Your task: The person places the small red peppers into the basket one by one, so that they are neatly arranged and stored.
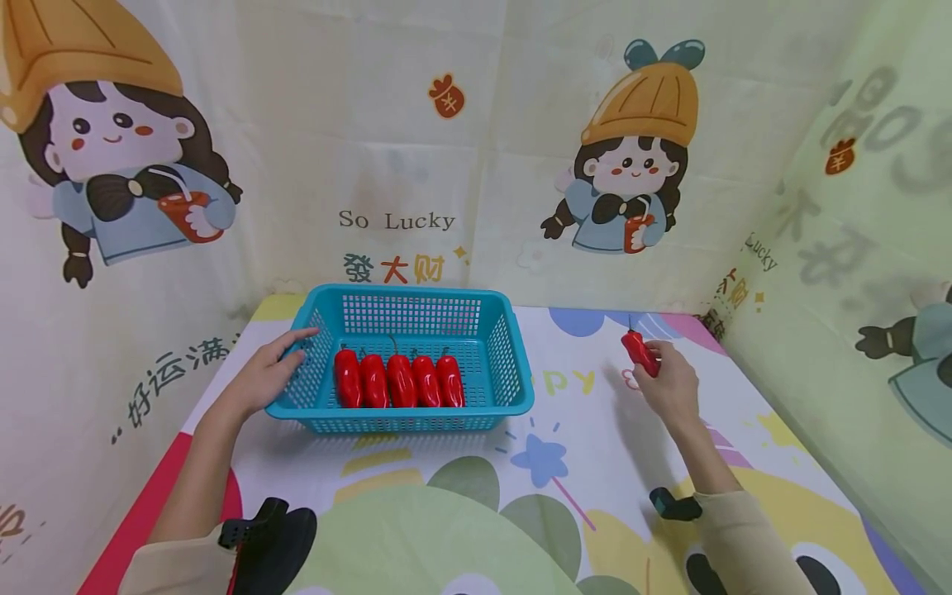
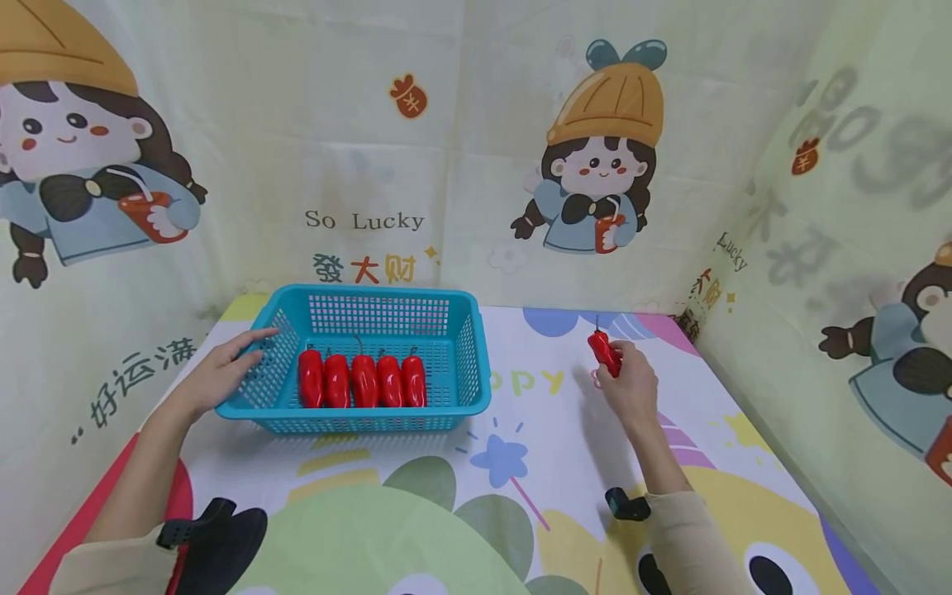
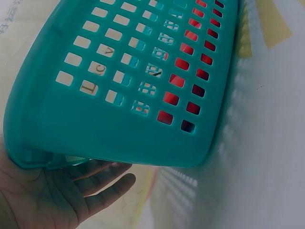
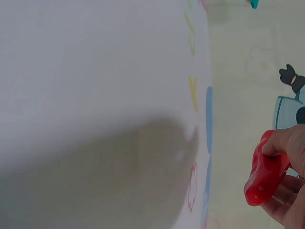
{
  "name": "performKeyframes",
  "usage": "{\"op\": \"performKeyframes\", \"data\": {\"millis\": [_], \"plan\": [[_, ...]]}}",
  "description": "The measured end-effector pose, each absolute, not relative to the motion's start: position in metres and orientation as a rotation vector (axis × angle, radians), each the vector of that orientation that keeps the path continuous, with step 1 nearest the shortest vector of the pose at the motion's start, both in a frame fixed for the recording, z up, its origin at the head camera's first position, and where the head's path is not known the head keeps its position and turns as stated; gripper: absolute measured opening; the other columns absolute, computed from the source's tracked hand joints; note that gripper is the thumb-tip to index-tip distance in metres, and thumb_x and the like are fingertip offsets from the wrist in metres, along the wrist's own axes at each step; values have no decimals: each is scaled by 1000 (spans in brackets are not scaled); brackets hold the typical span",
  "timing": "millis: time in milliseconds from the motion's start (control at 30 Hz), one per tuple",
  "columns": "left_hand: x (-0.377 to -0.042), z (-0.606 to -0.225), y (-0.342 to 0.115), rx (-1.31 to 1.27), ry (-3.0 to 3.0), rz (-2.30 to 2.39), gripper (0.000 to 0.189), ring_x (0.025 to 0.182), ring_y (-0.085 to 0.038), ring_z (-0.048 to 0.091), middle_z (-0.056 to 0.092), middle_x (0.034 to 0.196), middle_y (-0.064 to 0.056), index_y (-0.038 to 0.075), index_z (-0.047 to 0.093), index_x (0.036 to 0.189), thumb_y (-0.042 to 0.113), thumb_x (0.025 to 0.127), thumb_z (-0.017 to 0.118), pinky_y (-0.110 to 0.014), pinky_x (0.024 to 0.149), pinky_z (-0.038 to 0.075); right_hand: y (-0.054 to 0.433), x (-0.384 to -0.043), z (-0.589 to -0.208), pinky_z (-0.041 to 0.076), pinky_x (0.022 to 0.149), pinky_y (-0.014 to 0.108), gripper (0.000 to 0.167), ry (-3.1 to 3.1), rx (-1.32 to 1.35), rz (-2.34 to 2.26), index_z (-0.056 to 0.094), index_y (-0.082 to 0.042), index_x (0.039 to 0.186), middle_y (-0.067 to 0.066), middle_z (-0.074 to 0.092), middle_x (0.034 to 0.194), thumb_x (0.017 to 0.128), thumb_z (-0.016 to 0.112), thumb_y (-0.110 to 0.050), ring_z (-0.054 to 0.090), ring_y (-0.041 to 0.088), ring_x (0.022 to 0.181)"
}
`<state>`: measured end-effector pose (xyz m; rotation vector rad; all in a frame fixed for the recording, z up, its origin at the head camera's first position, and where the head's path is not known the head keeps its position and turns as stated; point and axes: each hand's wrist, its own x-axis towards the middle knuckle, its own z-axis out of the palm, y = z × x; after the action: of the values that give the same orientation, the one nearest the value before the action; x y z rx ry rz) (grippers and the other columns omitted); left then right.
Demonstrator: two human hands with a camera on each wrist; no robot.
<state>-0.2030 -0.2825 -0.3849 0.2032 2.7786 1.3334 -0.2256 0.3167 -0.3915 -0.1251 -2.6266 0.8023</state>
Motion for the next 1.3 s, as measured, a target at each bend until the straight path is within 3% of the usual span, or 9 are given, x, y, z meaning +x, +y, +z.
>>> {"op": "performKeyframes", "data": {"millis": [1300], "plan": [[-202,-383,-282,207,2775,1340,55,140,-60,26,21,161,-35,8,27,162,23,110,39,-68,94,49,260,-225,-379,60,88,56,49,-2513,63,970,53,1,137,24,63,131,93,71,-9,65,42,111]]}}
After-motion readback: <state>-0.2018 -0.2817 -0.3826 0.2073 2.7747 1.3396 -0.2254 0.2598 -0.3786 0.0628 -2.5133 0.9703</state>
